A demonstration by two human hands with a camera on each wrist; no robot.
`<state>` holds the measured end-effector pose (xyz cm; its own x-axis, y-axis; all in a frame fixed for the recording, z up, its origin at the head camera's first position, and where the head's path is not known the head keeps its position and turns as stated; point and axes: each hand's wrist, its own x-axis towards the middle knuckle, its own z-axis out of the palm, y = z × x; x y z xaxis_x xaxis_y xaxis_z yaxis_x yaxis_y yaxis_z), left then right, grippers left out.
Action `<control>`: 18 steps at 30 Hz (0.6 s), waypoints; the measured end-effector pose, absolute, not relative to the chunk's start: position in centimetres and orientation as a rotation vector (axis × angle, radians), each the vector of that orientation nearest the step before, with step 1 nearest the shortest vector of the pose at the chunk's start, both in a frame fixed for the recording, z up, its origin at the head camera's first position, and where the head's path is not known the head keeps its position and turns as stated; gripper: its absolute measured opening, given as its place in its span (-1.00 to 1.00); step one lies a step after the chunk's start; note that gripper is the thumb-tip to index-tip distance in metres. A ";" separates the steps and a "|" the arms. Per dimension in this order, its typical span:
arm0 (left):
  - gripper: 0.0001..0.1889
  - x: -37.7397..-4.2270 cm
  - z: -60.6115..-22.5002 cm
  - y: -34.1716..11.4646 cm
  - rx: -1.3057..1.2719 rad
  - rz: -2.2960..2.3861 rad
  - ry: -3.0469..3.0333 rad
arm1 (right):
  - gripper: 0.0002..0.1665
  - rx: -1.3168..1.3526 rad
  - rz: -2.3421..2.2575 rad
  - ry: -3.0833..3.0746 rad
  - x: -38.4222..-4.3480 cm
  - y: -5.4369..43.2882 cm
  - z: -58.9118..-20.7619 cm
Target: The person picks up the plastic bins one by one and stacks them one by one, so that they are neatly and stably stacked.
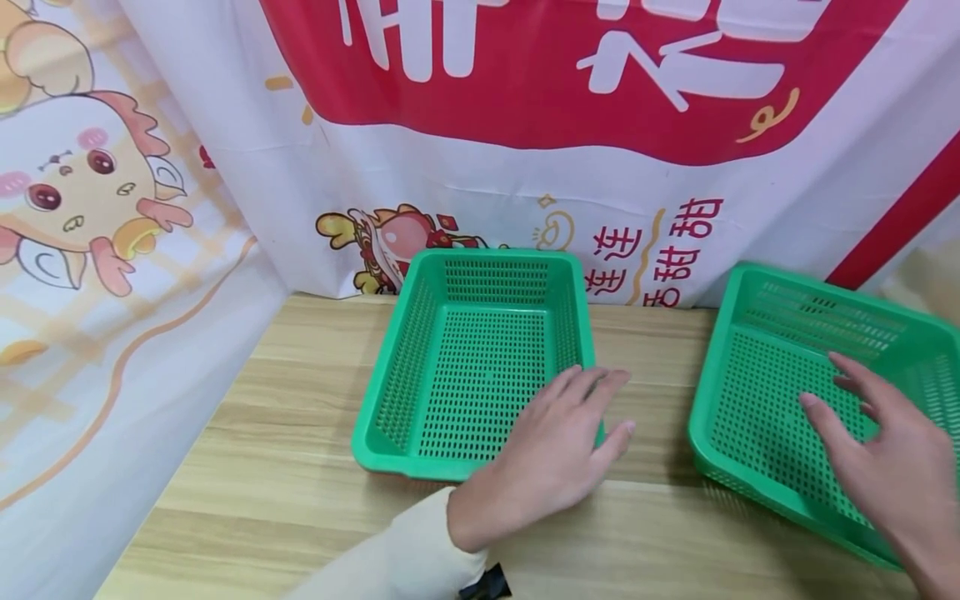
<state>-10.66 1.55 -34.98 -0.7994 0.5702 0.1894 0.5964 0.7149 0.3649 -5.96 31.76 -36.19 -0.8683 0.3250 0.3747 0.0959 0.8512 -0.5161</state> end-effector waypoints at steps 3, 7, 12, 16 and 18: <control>-0.42 -10.6 -35.1 2.7 -0.959 -0.629 -2.842 | -0.32 -0.342 0.731 -2.533 -5.6 32.4 -36.4; -0.43 -10.5 -35.3 4.3 -0.932 -0.611 -2.830 | -0.36 -0.376 0.793 -2.471 -5.2 33.2 -36.8; -0.42 -10.5 -35.2 6.2 -0.908 -0.679 -2.828 | -0.39 -0.430 0.850 -2.361 -5.2 34.1 -37.5; -0.39 -10.1 -35.2 7.6 -0.910 -0.747 -2.840 | -0.41 -0.499 0.817 -2.315 -5.1 35.6 -38.6; -0.37 -9.9 -35.2 8.2 -0.919 -0.774 -2.845 | -0.39 -0.567 0.789 -2.335 -5.3 37.6 -39.7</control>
<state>-9.90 8.20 -35.23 -0.8214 0.5347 0.1984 0.5615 0.6972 0.4456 -5.28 37.58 -39.71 -0.7269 0.5558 0.4034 0.1975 0.7317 -0.6524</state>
